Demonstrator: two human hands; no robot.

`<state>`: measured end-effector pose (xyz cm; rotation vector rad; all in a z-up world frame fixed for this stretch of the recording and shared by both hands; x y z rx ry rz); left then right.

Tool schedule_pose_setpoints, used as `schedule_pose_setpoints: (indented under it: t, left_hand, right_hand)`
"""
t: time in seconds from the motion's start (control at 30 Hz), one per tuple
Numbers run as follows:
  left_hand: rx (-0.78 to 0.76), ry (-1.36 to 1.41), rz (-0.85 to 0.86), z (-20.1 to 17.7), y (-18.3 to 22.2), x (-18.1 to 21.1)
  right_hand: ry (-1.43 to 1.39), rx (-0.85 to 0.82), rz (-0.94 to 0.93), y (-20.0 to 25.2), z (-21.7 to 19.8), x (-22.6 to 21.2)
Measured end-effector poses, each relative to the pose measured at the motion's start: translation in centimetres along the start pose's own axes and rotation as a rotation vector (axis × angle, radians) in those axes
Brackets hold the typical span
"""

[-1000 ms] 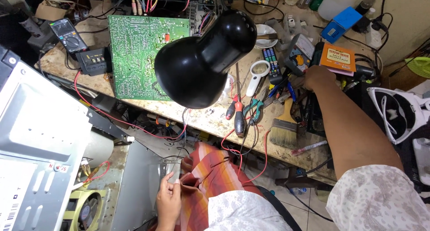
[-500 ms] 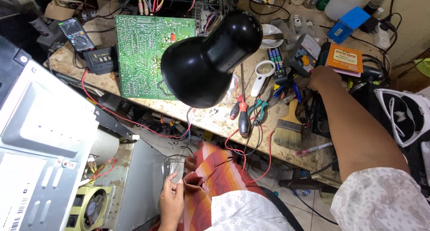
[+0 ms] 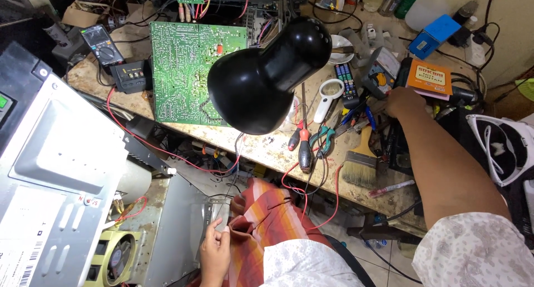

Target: Inspecting and repairing the internal components of an electronic appliance by removing screws and checking wiring.

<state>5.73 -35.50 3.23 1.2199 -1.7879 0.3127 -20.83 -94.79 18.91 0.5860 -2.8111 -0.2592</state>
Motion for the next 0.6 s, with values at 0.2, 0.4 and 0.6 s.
schedule_pose_setpoints:
  t: [0.2, 0.4, 0.6]
  left_hand:
    - [-0.013, 0.032, -0.001, -0.5, 0.7, 3.6]
    - [-0.012, 0.319, 0.535, 0.3, 1.7, 20.1]
    - [0.058, 0.393, 0.818, 3.2, -0.8, 24.7]
  right_hand:
    - [0.062, -0.07, 0.0, 0.2, -5.2, 1.3]
    - [-0.833, 0.02, -0.147, 18.2, -13.6, -14.3]
    - [-0.915, -0.005, -0.436, 21.1, -2.9, -21.5]
Point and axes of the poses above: each hand's wrist, its own y-axis away from the middle knuckle, its own z-axis out of the palm, x = y × z, the point moved 2 cm from there along -y, towards the middle knuckle, and after that the axes turned 12 degrees about -z, right-handed, at the moved point
